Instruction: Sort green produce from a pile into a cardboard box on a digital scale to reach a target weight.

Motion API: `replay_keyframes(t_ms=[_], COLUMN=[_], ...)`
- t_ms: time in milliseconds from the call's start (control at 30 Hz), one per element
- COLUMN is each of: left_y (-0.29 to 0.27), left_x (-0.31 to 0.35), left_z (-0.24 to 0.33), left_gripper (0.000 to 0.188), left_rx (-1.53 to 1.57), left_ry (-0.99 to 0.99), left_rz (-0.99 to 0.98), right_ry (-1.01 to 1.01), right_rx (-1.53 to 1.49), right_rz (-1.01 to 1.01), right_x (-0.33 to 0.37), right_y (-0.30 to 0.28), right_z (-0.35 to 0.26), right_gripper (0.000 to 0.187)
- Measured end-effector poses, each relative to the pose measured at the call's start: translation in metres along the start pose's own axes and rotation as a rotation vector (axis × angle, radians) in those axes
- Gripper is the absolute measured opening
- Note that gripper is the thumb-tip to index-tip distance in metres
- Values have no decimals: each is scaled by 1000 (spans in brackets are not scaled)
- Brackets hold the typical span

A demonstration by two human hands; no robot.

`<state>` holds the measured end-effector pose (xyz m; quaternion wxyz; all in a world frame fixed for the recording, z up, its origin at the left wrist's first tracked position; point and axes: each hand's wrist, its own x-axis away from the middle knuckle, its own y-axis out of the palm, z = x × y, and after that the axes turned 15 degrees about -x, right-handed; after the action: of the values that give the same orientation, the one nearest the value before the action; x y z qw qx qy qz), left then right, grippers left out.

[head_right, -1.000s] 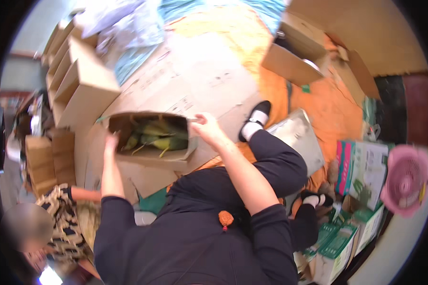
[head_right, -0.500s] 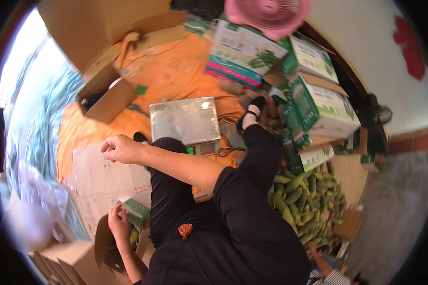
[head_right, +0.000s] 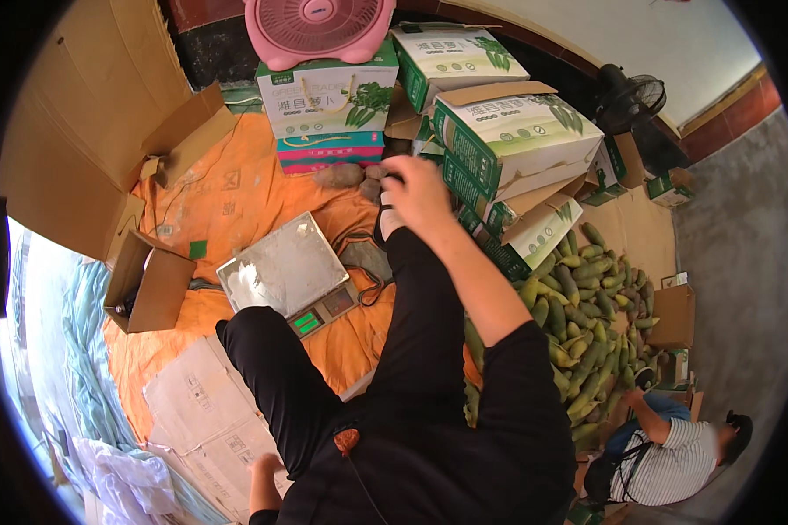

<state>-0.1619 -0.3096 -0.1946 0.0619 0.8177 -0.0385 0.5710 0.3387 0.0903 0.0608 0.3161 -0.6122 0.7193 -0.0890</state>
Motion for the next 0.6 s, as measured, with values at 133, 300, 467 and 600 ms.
replay_keyframes(t_ms=[133, 300, 467, 600], left_y=[105, -44, -177, -288], left_x=[-51, 30, 89, 236], left_z=[-36, -36, -85, -51], left_gripper=[71, 37, 23, 24], left_rx=[-83, 490, 913, 789], left_ry=[96, 13, 300, 431], left_rz=[-65, 785, 1487, 1674], right_ry=[-144, -5, 190, 147], right_rx=[390, 925, 919, 867], right_rz=[186, 300, 154, 258], right_x=[-12, -12, 2, 35], right_y=[-58, -118, -135, -159], right_z=[21, 62, 93, 99], right_gripper=[36, 58, 60, 59])
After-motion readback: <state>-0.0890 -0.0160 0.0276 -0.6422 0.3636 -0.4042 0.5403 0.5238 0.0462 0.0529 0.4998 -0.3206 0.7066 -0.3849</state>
